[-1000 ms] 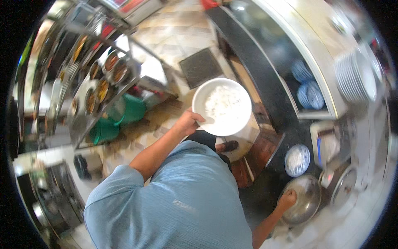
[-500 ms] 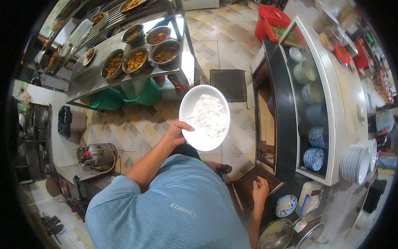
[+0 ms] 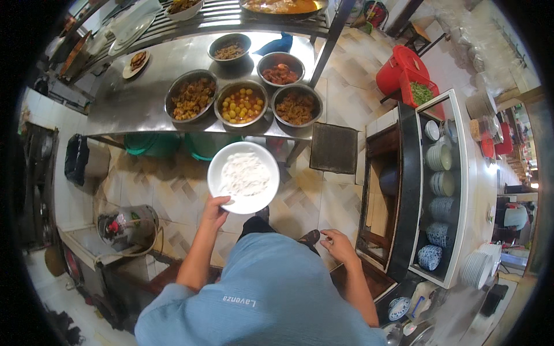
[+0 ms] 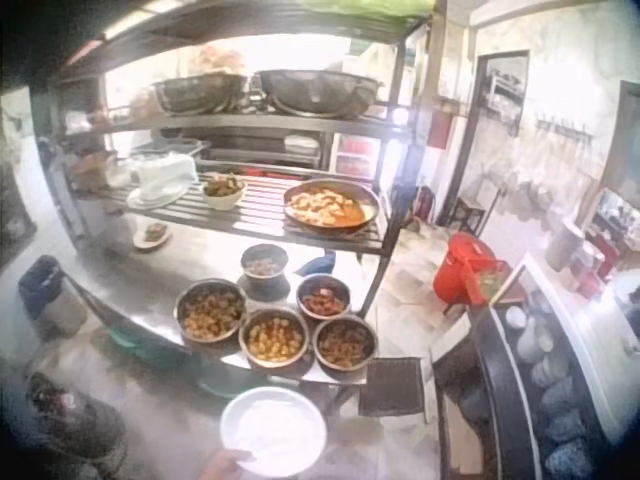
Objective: The person assembles two noodle dishes by placing rice noodles into bowls, adding fried chicken pieces and boiled eggs, ladling broth over the contents, and sprinkling a dry garnish. The person uses tongs, a ladle, and a spoon to handle the ingredients and finishes by placing the bowls on a counter.
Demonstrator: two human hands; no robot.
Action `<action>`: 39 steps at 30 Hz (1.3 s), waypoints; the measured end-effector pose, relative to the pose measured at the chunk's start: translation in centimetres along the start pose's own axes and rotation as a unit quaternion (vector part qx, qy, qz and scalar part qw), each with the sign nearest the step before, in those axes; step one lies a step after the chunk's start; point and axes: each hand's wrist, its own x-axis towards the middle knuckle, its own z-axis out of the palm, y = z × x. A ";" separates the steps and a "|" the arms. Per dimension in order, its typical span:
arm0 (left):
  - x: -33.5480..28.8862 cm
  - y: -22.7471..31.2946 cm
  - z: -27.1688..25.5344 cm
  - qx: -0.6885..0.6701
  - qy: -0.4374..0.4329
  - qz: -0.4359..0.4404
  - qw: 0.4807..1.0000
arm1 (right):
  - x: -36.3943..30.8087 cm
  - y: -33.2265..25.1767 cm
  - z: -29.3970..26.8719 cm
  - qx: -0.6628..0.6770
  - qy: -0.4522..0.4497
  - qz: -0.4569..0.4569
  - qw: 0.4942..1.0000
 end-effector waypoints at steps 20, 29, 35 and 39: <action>4.2 4.5 -4.9 0.089 -0.124 -0.007 0.988 | 6.8 -3.6 2.0 -0.156 -0.095 0.050 0.982; 10.9 8.8 9.5 0.336 -0.179 -0.240 0.893 | 0.9 -1.1 7.5 0.071 0.239 0.144 0.958; 8.3 -10.1 29.2 0.365 -0.301 -0.419 0.774 | -17.3 7.3 6.7 0.113 0.291 0.418 0.853; 3.3 -15.4 39.1 0.406 -0.435 -0.365 0.716 | -26.4 3.2 12.2 0.235 0.445 0.512 0.697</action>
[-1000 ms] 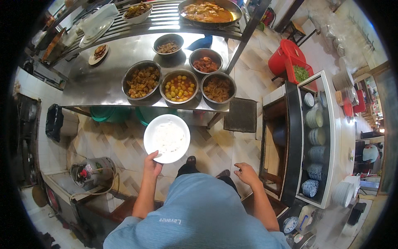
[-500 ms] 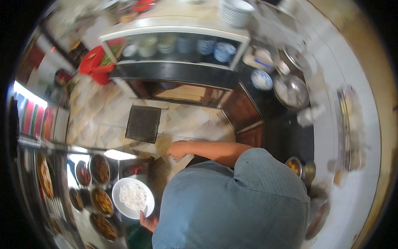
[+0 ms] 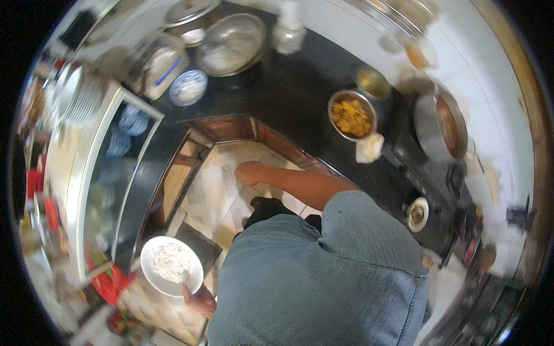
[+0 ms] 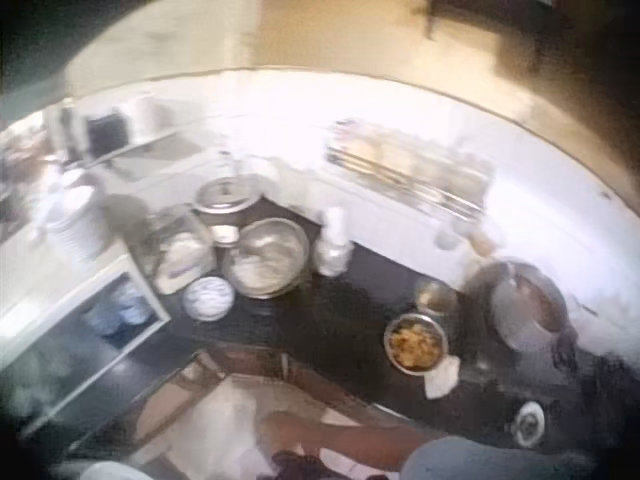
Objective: The person assembles two noodle dishes by placing rice noodles into bowls, adding fried chicken pieces and boiled eggs, ladling broth over the contents, and sprinkling a dry garnish. The person uses tongs, a ladle, and a spoon to handle the ingredients and finishes by placing the bowls on a counter.
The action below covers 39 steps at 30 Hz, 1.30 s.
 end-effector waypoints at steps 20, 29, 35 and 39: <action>-4.0 -9.9 22.1 0.155 -0.328 -0.217 0.906 | -57.8 18.4 5.8 0.005 0.616 0.639 0.462; -14.3 -18.4 35.4 0.165 -0.459 -0.247 0.837 | -74.3 22.4 25.4 0.245 0.440 0.819 0.275; -16.4 -21.8 39.4 0.176 -0.428 -0.318 0.827 | -75.7 22.5 36.2 0.393 0.534 0.718 0.213; -18.8 -23.8 36.9 0.253 -0.407 -0.306 0.823 | -78.7 16.2 33.7 0.616 0.651 0.439 0.065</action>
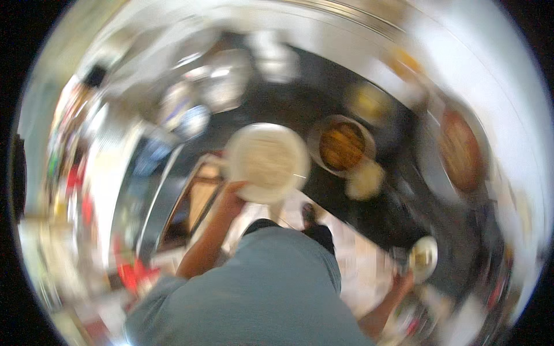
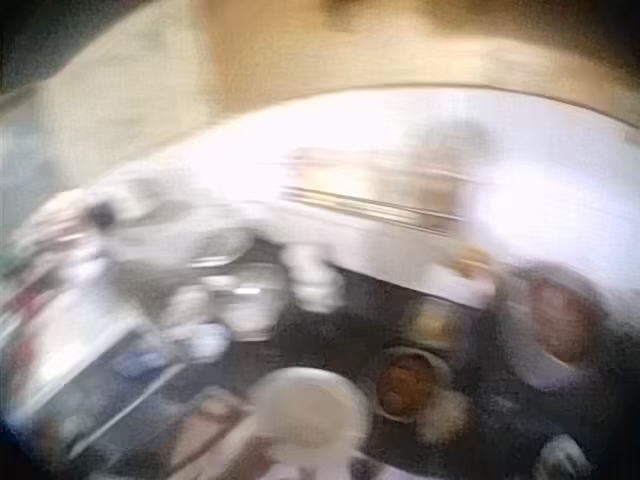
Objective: The person assembles two noodle dishes by placing rice noodles into bowls, adding fried chicken pieces and boiled eggs, ladling broth over the contents, and sprinkling a dry garnish. The person uses tongs, a ladle, and a spoon to handle the ingredients and finishes by placing the bowls on a counter.
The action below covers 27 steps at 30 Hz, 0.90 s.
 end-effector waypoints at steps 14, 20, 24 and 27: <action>-13.8 -3.1 -0.8 -0.124 0.078 0.075 0.986 | -12.2 -3.7 8.9 -0.165 -0.211 0.001 0.964; -23.9 -4.7 -5.5 -0.182 0.052 0.174 0.966 | -15.7 -3.3 8.6 -0.210 -0.299 -0.034 0.930; -31.4 -8.7 -10.5 -0.234 0.045 0.270 0.933 | -19.0 -2.3 7.5 -0.235 -0.345 -0.047 0.907; -39.2 -13.0 -14.1 -0.278 0.083 0.249 0.924 | -20.9 -2.6 7.9 -0.284 -0.399 -0.064 0.869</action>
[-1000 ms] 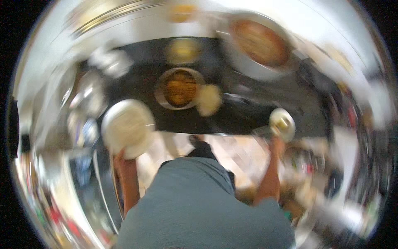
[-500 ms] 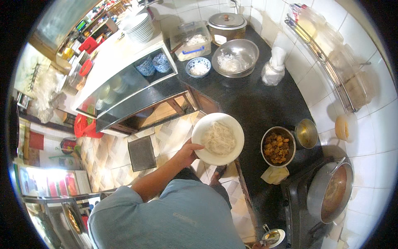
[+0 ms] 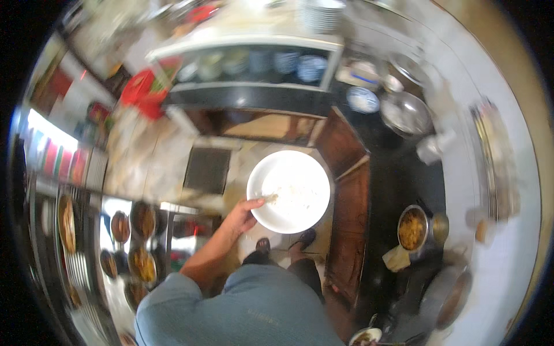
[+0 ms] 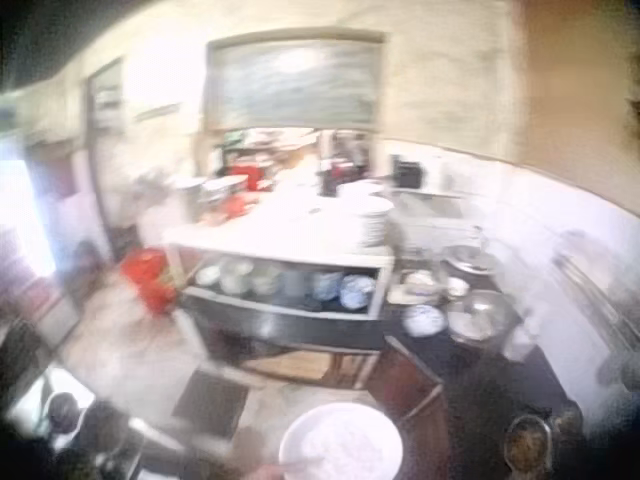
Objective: The person assembles two noodle dishes by placing rice noodles into bowls, adding fried chicken pieces and boiled eggs, ladling broth over the contents, and sprinkling a dry garnish. The person uses tongs, a ladle, and a spoon to handle the ingredients and finishes by placing the bowls on a counter.
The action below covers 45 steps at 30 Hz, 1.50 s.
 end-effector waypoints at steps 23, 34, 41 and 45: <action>-58.2 -19.1 0.0 -0.201 0.377 0.687 0.588 | -42.9 0.1 35.3 -0.300 -0.872 -0.211 0.323; -73.4 -14.3 -7.5 -0.124 0.430 0.707 0.547 | -80.4 9.2 29.1 -0.243 -0.857 -0.438 0.122; -80.5 -9.8 -12.2 -0.109 0.411 0.708 0.564 | -90.8 14.0 26.4 -0.307 -0.824 -0.469 0.083; -82.3 -8.1 -14.0 -0.125 0.422 0.709 0.551 | -91.4 14.4 26.0 -0.254 -0.795 -0.549 0.032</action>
